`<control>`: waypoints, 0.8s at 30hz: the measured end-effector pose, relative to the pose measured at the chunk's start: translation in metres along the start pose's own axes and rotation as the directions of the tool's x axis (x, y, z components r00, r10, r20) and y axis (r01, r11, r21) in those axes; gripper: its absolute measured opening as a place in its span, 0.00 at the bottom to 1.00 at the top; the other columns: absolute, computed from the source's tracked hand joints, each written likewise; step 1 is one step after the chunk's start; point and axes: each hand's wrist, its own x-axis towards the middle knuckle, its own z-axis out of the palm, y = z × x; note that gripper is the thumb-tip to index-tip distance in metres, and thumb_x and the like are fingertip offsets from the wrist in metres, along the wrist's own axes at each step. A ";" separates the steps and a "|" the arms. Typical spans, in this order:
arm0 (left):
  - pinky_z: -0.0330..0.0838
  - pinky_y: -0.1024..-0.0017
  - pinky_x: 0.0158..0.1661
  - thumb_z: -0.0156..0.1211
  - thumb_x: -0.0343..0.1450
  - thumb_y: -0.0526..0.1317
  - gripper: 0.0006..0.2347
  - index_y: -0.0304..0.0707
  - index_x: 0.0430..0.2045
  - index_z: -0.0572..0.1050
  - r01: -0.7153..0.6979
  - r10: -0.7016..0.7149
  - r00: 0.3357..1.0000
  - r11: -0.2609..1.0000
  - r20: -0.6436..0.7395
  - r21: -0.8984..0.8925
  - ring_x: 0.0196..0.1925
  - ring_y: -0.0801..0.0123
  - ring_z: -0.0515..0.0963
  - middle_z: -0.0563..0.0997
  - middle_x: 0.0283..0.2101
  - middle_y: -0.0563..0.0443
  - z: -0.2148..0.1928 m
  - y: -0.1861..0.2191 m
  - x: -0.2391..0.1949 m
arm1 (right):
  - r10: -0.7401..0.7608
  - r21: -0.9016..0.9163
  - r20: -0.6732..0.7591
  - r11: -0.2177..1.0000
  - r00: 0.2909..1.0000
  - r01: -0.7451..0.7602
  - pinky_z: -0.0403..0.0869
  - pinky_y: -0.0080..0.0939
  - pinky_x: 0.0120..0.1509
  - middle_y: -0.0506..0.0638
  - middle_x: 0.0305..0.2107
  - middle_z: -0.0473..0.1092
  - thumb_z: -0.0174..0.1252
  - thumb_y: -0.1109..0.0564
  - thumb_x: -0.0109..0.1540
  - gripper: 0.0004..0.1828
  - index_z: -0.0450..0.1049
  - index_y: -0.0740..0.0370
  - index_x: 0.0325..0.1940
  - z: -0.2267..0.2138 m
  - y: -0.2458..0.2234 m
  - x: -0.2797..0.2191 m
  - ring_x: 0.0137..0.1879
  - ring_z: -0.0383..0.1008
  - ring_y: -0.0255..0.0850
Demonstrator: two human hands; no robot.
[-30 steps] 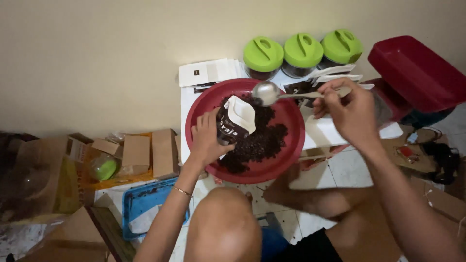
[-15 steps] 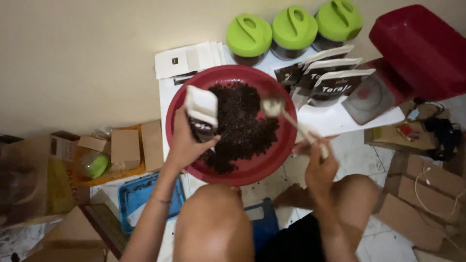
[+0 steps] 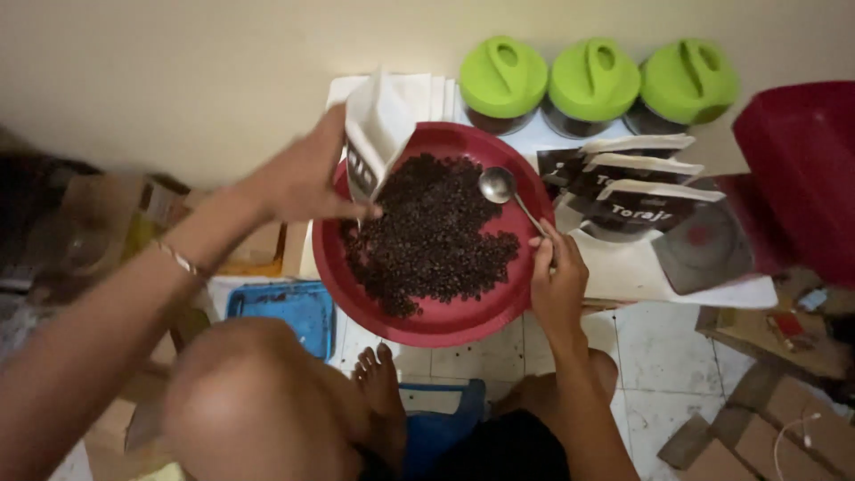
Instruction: Scooping roasted coffee beans from a large bowl into individual retail bags using a spoon.
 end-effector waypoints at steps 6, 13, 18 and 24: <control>0.70 0.41 0.45 0.80 0.56 0.49 0.52 0.35 0.67 0.43 0.047 -0.056 0.998 0.950 0.021 0.307 0.50 0.32 0.76 0.63 0.66 0.34 -0.011 -0.001 0.013 | -0.077 0.027 0.039 0.997 0.996 0.076 0.71 0.49 0.62 0.54 0.43 0.77 0.45 0.60 0.74 0.18 0.75 0.67 0.62 0.023 0.029 0.008 0.53 0.76 0.49; 0.67 0.32 0.53 0.83 0.53 0.42 0.56 0.39 0.71 0.42 0.043 -0.100 0.990 0.881 0.098 0.471 0.63 0.37 0.72 0.61 0.68 0.40 0.009 0.007 0.005 | -0.024 0.070 0.145 0.997 0.989 0.014 0.74 0.52 0.48 0.57 0.37 0.77 0.48 0.61 0.73 0.16 0.76 0.65 0.62 0.017 0.023 -0.005 0.45 0.78 0.54; 0.68 0.33 0.54 0.83 0.53 0.39 0.56 0.35 0.71 0.41 -0.089 0.052 0.994 0.890 0.094 0.447 0.66 0.37 0.69 0.60 0.70 0.37 -0.006 0.017 0.018 | 0.083 0.091 0.214 0.990 0.973 -0.105 0.74 0.56 0.48 0.62 0.38 0.79 0.50 0.61 0.72 0.18 0.73 0.65 0.66 0.008 0.008 0.012 0.44 0.79 0.58; 0.70 0.36 0.54 0.81 0.56 0.41 0.54 0.37 0.72 0.41 -0.189 0.052 0.950 0.880 0.307 0.435 0.63 0.38 0.72 0.61 0.69 0.37 0.027 -0.005 0.002 | 0.272 0.152 0.286 0.934 0.919 -0.323 0.73 0.43 0.49 0.53 0.38 0.81 0.52 0.58 0.71 0.16 0.78 0.53 0.61 0.005 0.002 0.020 0.39 0.77 0.40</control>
